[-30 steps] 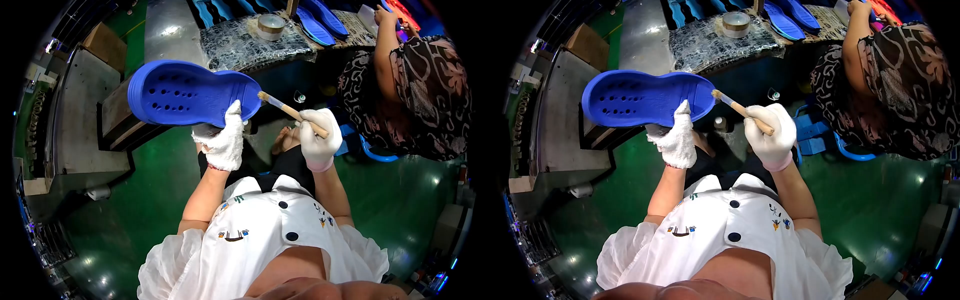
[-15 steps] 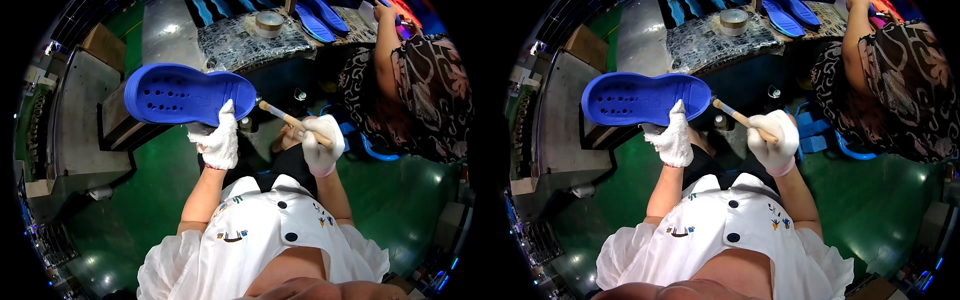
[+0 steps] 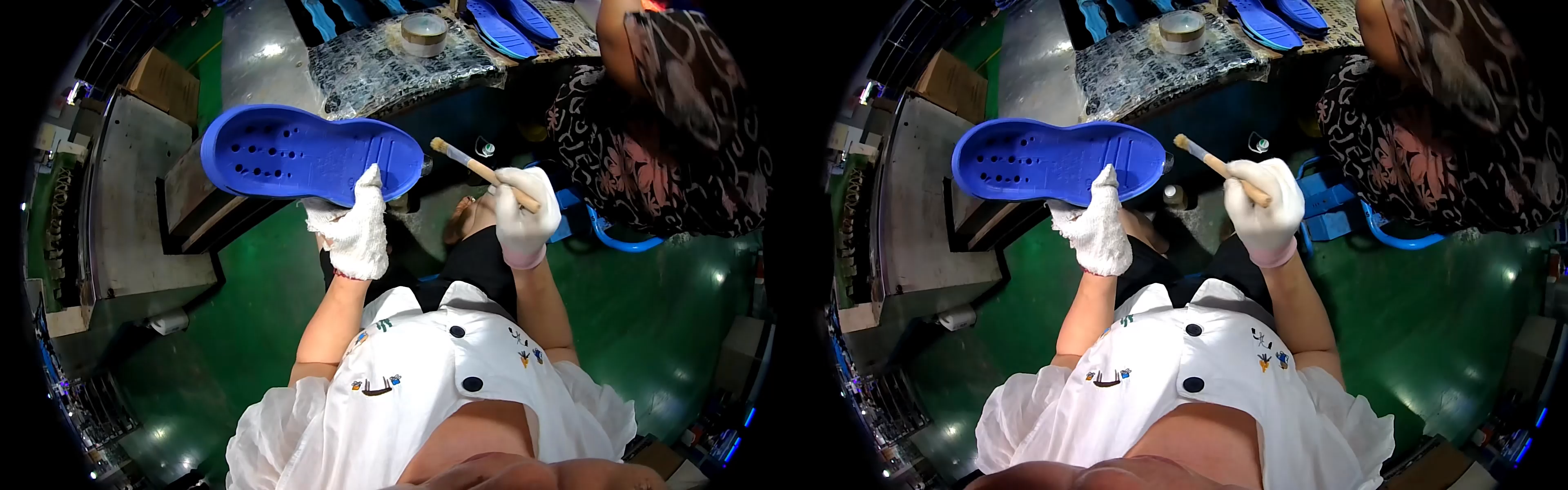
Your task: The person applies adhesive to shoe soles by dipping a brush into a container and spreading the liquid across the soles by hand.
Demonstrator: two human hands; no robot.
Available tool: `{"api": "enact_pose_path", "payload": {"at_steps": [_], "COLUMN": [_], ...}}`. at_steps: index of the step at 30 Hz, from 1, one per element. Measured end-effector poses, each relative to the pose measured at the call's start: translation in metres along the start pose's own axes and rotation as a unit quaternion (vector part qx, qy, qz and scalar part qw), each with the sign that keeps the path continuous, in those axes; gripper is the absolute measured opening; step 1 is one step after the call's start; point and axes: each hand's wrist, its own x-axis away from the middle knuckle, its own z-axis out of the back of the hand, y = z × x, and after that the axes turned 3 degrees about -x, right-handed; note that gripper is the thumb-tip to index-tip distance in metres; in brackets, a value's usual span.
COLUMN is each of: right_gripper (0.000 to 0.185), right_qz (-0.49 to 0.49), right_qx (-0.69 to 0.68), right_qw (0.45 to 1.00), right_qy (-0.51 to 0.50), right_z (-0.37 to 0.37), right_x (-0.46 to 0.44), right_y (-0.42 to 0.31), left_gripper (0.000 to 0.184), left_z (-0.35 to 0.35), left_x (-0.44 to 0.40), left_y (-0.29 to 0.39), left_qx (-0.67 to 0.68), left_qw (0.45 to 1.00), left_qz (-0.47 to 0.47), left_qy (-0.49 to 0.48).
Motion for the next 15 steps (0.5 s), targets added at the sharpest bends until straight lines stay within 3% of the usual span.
{"api": "enact_pose_path", "payload": {"at_steps": [2, 6, 11, 13, 15], "right_gripper": [0.028, 0.027, 0.026, 0.023, 0.022], "right_qz": [-0.102, -0.049, -0.051, -0.087, -0.049], "right_qx": [-0.056, -0.056, -0.017, -0.083, -0.078], "right_qw": [0.993, 0.997, 0.998, 0.993, 0.995], "right_qy": [0.032, -0.011, 0.031, 0.0, -0.042], "right_z": [0.0033, 0.0009, 0.0032, 0.0055, 0.0005], "right_x": [0.0064, 0.0071, 0.0105, 0.0083, 0.0073], "right_y": [-0.0025, -0.003, -0.0025, -0.0049, -0.0038], "left_gripper": [0.063, 0.06, 0.054, 0.05, 0.042], "left_z": [0.0002, -0.0017, 0.0021, -0.0009, 0.0009], "left_x": [-0.0003, 0.0037, 0.0071, 0.0075, 0.0066], "left_y": [-0.0017, -0.001, -0.0024, -0.0008, -0.0019], "left_qx": [-0.016, 0.022, -0.016, -0.051, -0.072], "left_qw": [1.0, 1.0, 0.999, 0.998, 0.997], "left_qz": [-0.004, 0.018, -0.027, -0.039, 0.0], "left_qy": [0.0, 0.003, 0.003, 0.02, 0.01]}}
